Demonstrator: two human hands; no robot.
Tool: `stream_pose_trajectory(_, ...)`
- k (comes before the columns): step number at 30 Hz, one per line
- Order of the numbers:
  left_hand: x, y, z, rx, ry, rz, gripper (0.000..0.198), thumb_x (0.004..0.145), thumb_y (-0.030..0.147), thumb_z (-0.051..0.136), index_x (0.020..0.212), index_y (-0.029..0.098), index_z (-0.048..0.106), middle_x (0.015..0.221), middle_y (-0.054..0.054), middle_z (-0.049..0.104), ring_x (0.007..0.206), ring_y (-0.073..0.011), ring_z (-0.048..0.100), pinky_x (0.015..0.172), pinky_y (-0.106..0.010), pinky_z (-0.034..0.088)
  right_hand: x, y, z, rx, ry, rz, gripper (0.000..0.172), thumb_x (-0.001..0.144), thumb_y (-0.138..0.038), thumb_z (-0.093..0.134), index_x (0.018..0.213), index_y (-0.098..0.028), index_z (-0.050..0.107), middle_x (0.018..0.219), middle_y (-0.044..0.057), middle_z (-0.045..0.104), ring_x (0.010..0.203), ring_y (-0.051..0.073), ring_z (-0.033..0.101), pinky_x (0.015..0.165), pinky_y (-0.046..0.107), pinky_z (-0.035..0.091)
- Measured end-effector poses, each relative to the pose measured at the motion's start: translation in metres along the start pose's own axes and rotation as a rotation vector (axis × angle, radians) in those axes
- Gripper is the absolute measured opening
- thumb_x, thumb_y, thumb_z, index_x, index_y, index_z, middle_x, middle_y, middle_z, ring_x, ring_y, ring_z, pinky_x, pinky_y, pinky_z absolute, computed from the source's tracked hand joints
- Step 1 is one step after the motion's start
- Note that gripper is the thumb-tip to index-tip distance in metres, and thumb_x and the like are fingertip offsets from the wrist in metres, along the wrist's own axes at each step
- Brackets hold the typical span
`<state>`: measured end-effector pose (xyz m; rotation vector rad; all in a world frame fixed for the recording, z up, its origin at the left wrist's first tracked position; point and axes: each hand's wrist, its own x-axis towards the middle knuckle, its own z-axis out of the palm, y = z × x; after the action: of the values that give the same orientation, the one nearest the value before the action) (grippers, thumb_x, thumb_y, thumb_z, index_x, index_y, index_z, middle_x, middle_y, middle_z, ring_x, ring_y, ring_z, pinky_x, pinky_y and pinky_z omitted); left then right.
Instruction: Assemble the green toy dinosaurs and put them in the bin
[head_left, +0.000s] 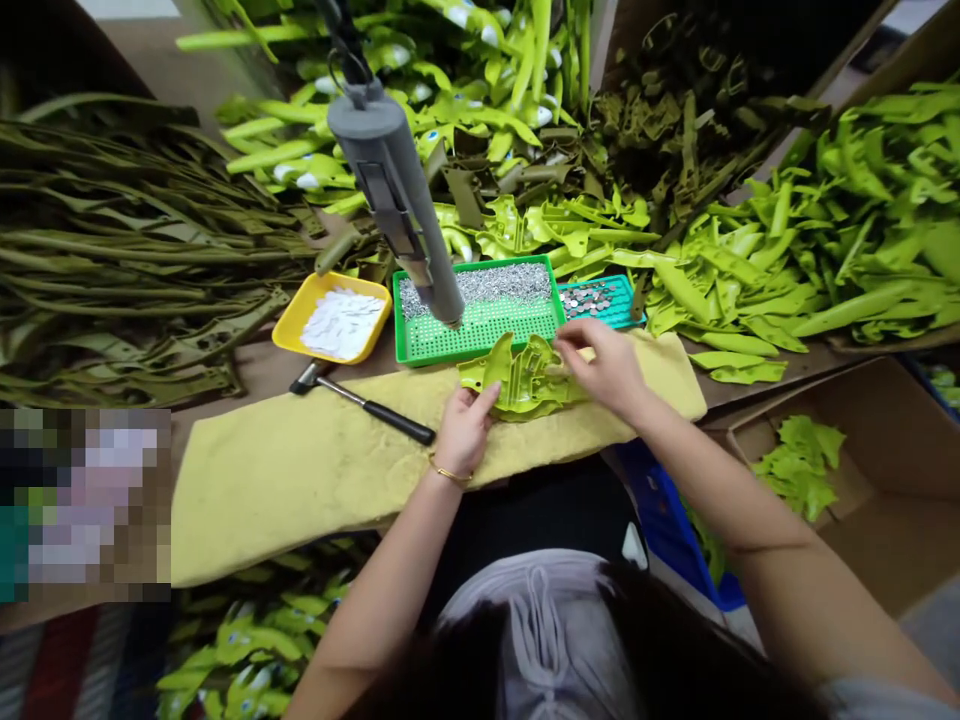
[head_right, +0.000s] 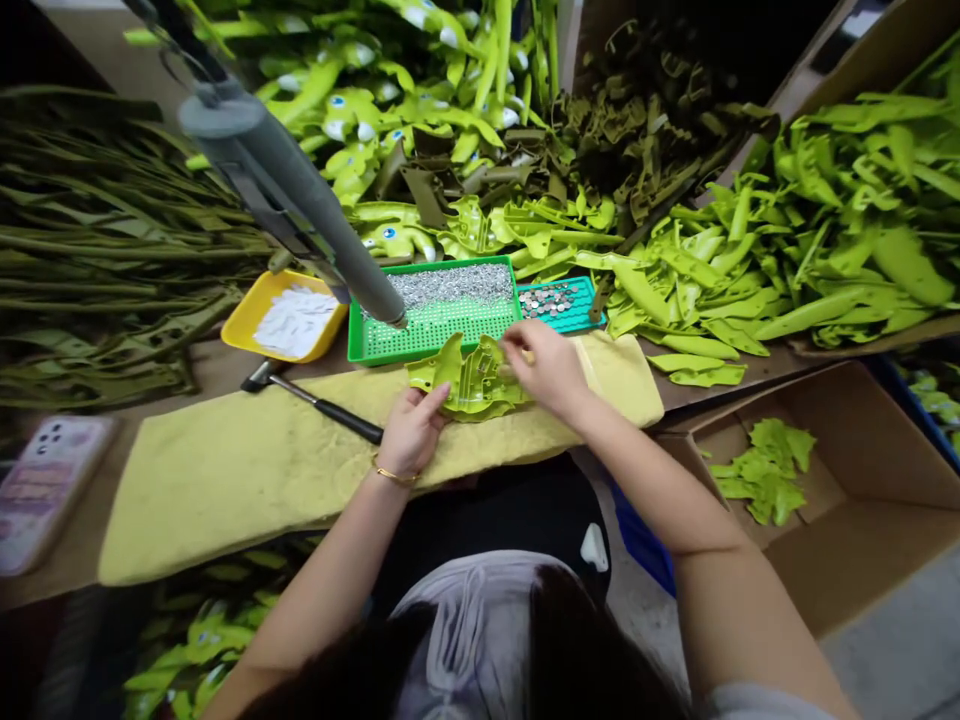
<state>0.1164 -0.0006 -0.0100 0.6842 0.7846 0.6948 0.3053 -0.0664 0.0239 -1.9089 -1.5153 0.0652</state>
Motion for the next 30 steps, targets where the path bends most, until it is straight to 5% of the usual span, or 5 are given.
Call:
stream_pose_trajectory(5,-0.001,0.002,-0.001,0.014,-0.011,-0.022,0.045,0.058,0.037,0.088,0.089,0.015,0.064,0.093,-0.007,0.074,0.093,-0.0255,0.07,0.086,-0.041,0.056,-0.02,-0.028,0.018,-0.158,0.033,-0.173,0.02,0.091,-0.03,0.052,0.09,-0.021,0.069,0.115,0.012,0.068,0.107,0.026,0.059,0.092,0.044,0.048)
stream_pose_trajectory(11,0.0,0.002,-0.001,0.021,-0.013,-0.021,0.043,0.059,0.037,0.087,0.089,0.017,0.064,0.095,-0.006,0.073,0.096,-0.0233,0.069,0.086,-0.039,0.056,0.027,0.025,-0.002,-0.258,-0.025,0.177,0.03,0.093,-0.029,0.046,0.108,-0.018,0.07,0.101,0.012,0.065,0.097,0.025,0.059,0.086,0.041,0.048)
stream_pose_trajectory(16,0.0,0.002,-0.001,0.021,-0.017,-0.021,0.043,0.06,0.036,0.087,0.09,0.017,0.064,0.096,-0.006,0.073,0.096,-0.0225,0.069,0.087,-0.038,0.056,0.045,0.051,-0.002,-0.38,-0.221,0.186,0.029,0.092,-0.027,0.045,0.093,-0.016,0.071,0.099,0.014,0.064,0.099,0.028,0.057,0.086,0.042,0.045)
stream_pose_trajectory(22,0.0,0.001,0.0,0.035,-0.016,-0.02,0.042,0.06,0.036,0.087,0.091,0.017,0.064,0.097,-0.006,0.074,0.099,-0.0243,0.069,0.09,-0.04,0.056,0.011,0.009,0.001,-0.079,0.017,0.038,0.016,0.09,-0.029,0.053,0.086,-0.021,0.066,0.09,0.007,0.063,0.089,0.021,0.058,0.081,0.035,0.047)
stream_pose_trajectory(30,0.002,0.001,-0.004,0.066,-0.044,0.003,0.041,0.062,0.033,0.086,0.094,0.018,0.067,0.098,-0.007,0.074,0.103,-0.0269,0.068,0.093,-0.043,0.055,-0.02,-0.047,0.023,-0.375,-0.258,-0.037,0.037,0.096,-0.03,0.036,0.103,-0.014,0.068,0.097,0.016,0.066,0.092,0.029,0.055,0.075,0.044,0.041)
